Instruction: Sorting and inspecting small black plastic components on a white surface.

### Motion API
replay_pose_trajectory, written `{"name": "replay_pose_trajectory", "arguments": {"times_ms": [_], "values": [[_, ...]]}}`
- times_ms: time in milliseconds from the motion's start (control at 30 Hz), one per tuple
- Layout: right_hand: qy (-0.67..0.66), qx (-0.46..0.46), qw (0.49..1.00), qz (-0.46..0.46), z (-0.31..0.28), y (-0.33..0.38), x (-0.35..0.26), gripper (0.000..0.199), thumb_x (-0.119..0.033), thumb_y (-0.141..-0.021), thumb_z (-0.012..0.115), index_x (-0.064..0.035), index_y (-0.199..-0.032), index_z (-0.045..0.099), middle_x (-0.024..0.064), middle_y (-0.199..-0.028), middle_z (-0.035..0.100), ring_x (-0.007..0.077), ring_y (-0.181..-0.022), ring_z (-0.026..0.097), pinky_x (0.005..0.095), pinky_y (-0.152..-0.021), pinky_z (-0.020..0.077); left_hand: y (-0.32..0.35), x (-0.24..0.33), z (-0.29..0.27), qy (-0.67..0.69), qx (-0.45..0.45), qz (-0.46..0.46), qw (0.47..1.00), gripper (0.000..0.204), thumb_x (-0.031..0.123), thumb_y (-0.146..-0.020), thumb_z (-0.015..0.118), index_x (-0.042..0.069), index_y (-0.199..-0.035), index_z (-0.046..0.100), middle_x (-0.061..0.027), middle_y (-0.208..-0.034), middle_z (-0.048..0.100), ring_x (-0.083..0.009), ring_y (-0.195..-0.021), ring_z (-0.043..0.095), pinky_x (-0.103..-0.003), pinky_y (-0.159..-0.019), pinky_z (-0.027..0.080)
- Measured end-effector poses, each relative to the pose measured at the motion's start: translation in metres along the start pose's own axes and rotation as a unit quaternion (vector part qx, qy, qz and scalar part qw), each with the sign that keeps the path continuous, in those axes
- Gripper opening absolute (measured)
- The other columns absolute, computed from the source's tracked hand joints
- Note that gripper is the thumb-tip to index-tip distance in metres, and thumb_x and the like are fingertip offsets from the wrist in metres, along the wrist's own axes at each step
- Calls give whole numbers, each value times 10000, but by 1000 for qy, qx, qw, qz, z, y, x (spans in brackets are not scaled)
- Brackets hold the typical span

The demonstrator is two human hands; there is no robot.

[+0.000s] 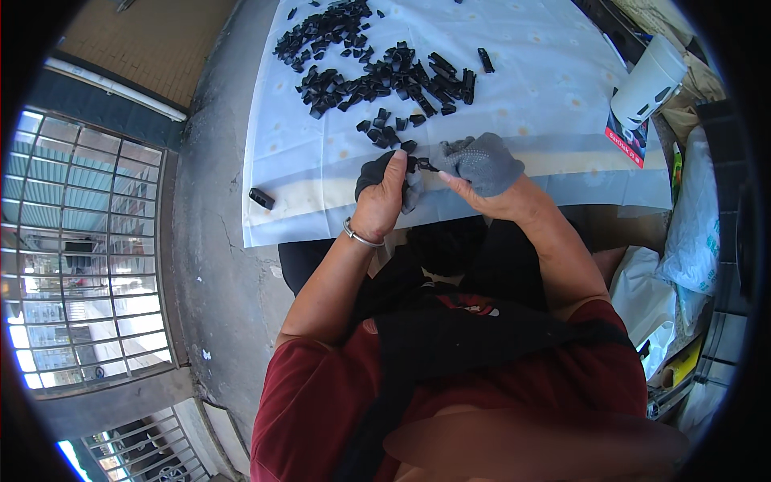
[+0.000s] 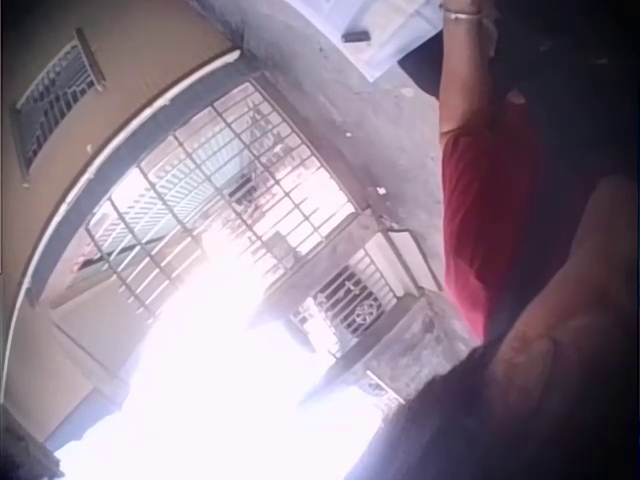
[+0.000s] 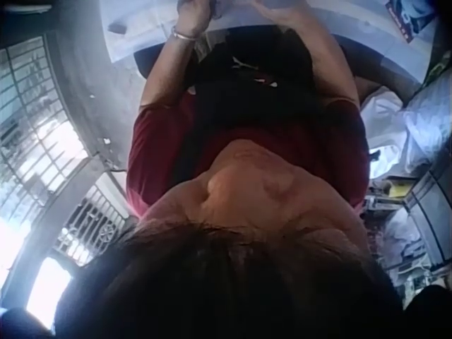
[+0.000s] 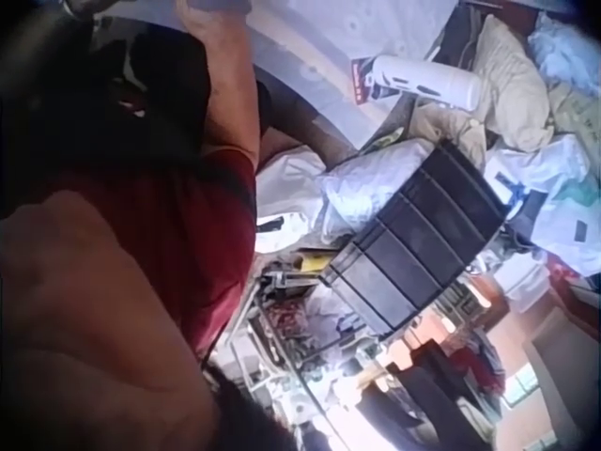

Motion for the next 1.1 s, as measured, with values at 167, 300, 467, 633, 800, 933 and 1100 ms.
{"name": "replay_pose_trajectory", "arguments": {"times_ms": [167, 300, 467, 633, 800, 933, 1100], "values": [[64, -32, 997, 6, 5, 2, -2, 179, -189, -736, 631, -65, -864, 627, 92, -843, 615, 289, -761, 568, 364, -694, 454, 1, 11, 1, -60, 25, 8, 998, 384, 319, -917, 404, 18, -731, 555, -1, -560, 489, -110, -503, 439, -292, -479, 370], [102, -1, 994, -44, 9, 3, -15, 186, -163, -710, 630, -87, -880, 628, 80, -872, 618, 279, -767, 571, 369, -708, 449, 6, 29, 6, -154, 53, 93, 982, 363, 263, -917, 385, 19, -693, 532, -101, -565, 521, -244, -502, 500, -353, -483, 379], [128, -25, 989, -63, 33, 7, -23, 155, -205, -776, 562, -85, -867, 599, 71, -839, 613, 269, -751, 580, 369, -649, 457, 25, 55, 18, -304, 85, 202, 927, 305, 205, -909, 372, 25, -709, 517, -181, -609, 537, -384, -576, 517, -420, -517, 393], [27, -146, 988, 35, 23, -8, 3, 175, -194, -767, 573, -69, -886, 601, 113, -834, 606, 312, -745, 567, 394, -667, 453, 20, 42, 8, -320, -35, 158, 934, 286, 226, -894, 410, 26, -745, 550, -179, -637, 558, -369, -605, 543, -411, -551, 424], [135, 8, 986, 98, 10, -33, 50, 174, -185, -773, 564, -81, -900, 620, 126, -855, 607, 321, -778, 568, 412, -699, 451, 1, 55, 6, -502, 68, 233, 830, 238, 240, -827, 506, 48, -929, 602, -140, -809, 614, -300, -682, 598, -374, -632, 475], [225, -33, 971, 74, 39, -72, 50, 181, -154, -762, 557, -100, -918, 630, 125, -845, 600, 318, -802, 569, 429, -691, 454, -26, 47, 18, -579, 26, 249, 776, 221, 209, -794, 521, 82, -965, 582, -122, -850, 610, -278, -704, 602, -364, -623, 479], [227, -123, 958, 128, 51, -71, 74, 267, -121, -727, 579, -111, -993, 605, 136, -857, 596, 326, -812, 568, 432, -685, 454, -27, 32, 19, -620, 11, 218, 754, 226, 221, -781, 528, 81, -951, 577, -115, -852, 597, -284, -682, 597, -369, -610, 480]]}}
Point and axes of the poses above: each hand's wrist, its own y-axis away from the middle knuckle, its own z-axis out of the palm, x = y × z, the point moved 9 cm from there along -y, towards the middle knuckle
